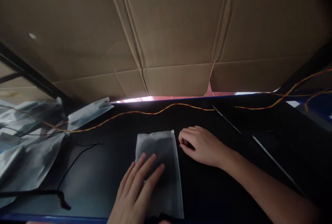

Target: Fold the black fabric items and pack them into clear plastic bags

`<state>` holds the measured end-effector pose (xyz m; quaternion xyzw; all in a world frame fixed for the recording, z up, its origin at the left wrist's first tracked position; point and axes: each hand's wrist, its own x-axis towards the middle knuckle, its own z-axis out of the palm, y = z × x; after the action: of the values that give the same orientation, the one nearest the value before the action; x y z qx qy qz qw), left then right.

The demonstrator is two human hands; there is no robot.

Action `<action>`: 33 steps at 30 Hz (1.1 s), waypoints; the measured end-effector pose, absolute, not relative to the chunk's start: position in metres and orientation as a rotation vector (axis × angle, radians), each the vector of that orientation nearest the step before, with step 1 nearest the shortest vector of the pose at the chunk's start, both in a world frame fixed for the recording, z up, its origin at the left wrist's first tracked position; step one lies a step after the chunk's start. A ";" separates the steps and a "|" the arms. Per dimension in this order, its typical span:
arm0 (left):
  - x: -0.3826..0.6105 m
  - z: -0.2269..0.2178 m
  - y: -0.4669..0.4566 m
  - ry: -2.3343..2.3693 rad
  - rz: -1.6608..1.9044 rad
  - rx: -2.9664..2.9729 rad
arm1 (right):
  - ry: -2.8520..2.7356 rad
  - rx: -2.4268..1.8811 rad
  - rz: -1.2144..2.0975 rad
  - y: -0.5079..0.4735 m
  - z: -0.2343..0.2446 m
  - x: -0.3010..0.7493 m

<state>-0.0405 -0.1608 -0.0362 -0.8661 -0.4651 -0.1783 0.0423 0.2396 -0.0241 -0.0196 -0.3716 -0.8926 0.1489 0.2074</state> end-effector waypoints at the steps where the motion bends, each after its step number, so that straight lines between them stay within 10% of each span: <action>1: -0.035 -0.034 -0.152 -1.446 -0.510 -2.634 | -2.497 -0.995 0.500 -0.028 -0.020 0.237; 33: -0.070 -0.055 -0.135 -1.557 -0.446 -2.552 | -2.599 -0.503 0.521 -0.042 -0.023 0.225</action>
<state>-0.0699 -0.1350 -0.0547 -0.8429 -0.5141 -0.1473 0.0594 0.2253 -0.0417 -0.0231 -0.1819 -0.9397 0.1885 0.2198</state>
